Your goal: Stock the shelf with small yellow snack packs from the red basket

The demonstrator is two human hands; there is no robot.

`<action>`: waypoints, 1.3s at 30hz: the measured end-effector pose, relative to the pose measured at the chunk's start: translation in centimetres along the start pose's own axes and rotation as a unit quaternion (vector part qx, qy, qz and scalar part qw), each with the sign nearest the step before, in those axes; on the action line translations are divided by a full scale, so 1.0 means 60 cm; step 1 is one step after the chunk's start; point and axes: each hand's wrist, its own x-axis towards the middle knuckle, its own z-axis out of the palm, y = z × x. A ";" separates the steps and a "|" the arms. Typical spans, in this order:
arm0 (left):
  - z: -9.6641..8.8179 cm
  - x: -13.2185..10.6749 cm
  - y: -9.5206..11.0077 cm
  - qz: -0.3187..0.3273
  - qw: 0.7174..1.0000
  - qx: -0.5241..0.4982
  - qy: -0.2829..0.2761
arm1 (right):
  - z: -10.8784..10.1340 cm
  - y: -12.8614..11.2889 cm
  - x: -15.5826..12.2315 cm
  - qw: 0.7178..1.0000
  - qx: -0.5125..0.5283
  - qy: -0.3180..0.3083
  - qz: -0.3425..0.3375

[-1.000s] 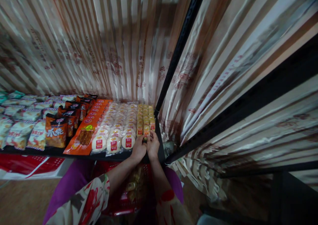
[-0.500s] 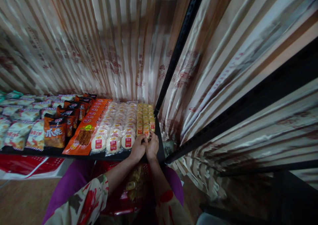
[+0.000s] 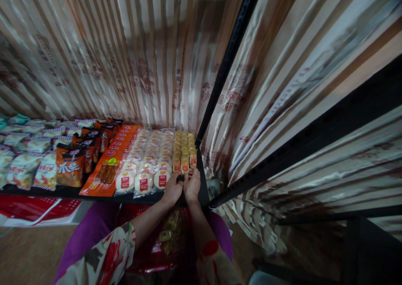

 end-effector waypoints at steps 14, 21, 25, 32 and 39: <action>0.002 -0.001 0.009 0.007 1.000 0.016 -0.003 | 0.007 0.013 0.001 0.999 -0.031 0.000 -0.010; 0.007 0.000 0.004 0.029 0.999 0.013 -0.006 | 0.002 0.010 0.002 1.000 -0.020 -0.016 -0.014; 0.008 -0.008 0.001 0.041 0.999 0.018 0.003 | -0.004 0.006 -0.006 1.000 0.000 0.000 -0.015; 0.012 -0.027 -0.010 0.027 0.999 0.023 -0.001 | -0.020 -0.007 -0.037 1.000 0.003 0.005 -0.010; 0.003 -0.074 -0.017 0.024 0.999 0.046 -0.005 | -0.040 -0.023 -0.092 0.999 0.025 -0.043 -0.006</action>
